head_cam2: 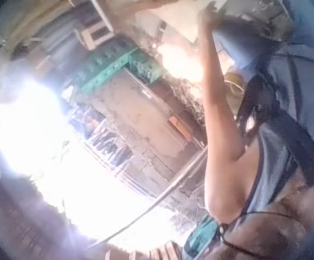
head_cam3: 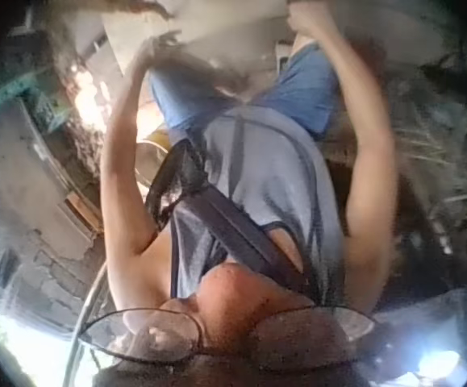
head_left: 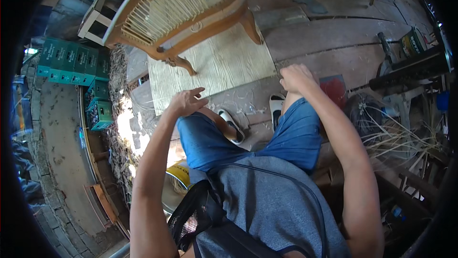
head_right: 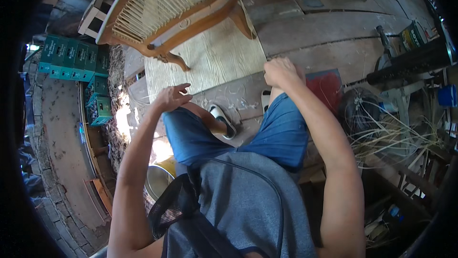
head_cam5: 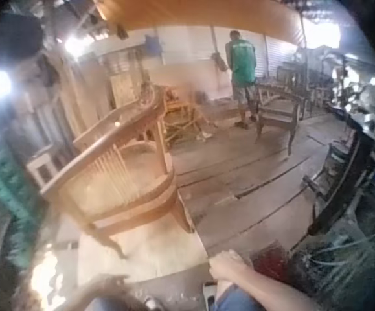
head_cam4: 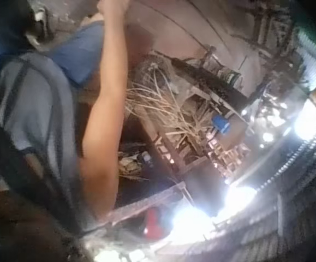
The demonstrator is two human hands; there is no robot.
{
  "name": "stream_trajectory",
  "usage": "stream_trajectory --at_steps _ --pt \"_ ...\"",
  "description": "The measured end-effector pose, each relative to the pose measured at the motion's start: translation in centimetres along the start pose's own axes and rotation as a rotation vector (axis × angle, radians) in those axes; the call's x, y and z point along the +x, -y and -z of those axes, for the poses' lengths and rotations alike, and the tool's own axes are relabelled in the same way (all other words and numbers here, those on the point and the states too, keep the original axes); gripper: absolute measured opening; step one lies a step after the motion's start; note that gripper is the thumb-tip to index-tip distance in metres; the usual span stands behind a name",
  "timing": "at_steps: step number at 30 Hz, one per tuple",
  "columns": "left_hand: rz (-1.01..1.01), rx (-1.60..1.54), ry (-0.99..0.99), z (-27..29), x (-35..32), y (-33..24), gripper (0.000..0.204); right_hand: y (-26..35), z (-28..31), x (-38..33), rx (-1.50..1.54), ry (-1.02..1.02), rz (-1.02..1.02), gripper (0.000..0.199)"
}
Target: Weaving rattan or wicker material into a wooden chair frame.
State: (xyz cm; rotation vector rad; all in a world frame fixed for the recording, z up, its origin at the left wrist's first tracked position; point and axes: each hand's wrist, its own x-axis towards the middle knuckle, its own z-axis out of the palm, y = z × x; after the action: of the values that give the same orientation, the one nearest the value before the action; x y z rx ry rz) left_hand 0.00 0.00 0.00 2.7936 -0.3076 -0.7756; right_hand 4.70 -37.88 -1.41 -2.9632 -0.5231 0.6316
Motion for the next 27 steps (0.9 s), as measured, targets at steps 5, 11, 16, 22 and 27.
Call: stream_trajectory --at_steps 5,11,16,22,27 --pt "-0.158 -0.494 0.059 2.4 -8.6 -2.6 0.067 4.1 -6.6 1.5 0.072 0.286 0.023 0.033" --pt "-0.136 0.007 -0.337 -2.1 -9.0 0.3 0.063 9.7 -23.4 9.7 0.326 0.464 0.084 0.031" --pt "-0.077 -0.205 -0.371 -3.5 -5.2 2.8 0.060 12.7 -34.9 8.5 0.477 0.623 0.048 0.033" --pt "-0.056 -0.265 -0.327 -3.9 -5.9 4.6 0.061 15.4 -38.4 7.4 0.632 0.703 -0.298 0.058" --pt "-0.051 -0.257 -0.343 -3.9 -4.4 3.6 0.057 14.2 -41.9 9.6 0.627 0.716 -0.364 0.058"
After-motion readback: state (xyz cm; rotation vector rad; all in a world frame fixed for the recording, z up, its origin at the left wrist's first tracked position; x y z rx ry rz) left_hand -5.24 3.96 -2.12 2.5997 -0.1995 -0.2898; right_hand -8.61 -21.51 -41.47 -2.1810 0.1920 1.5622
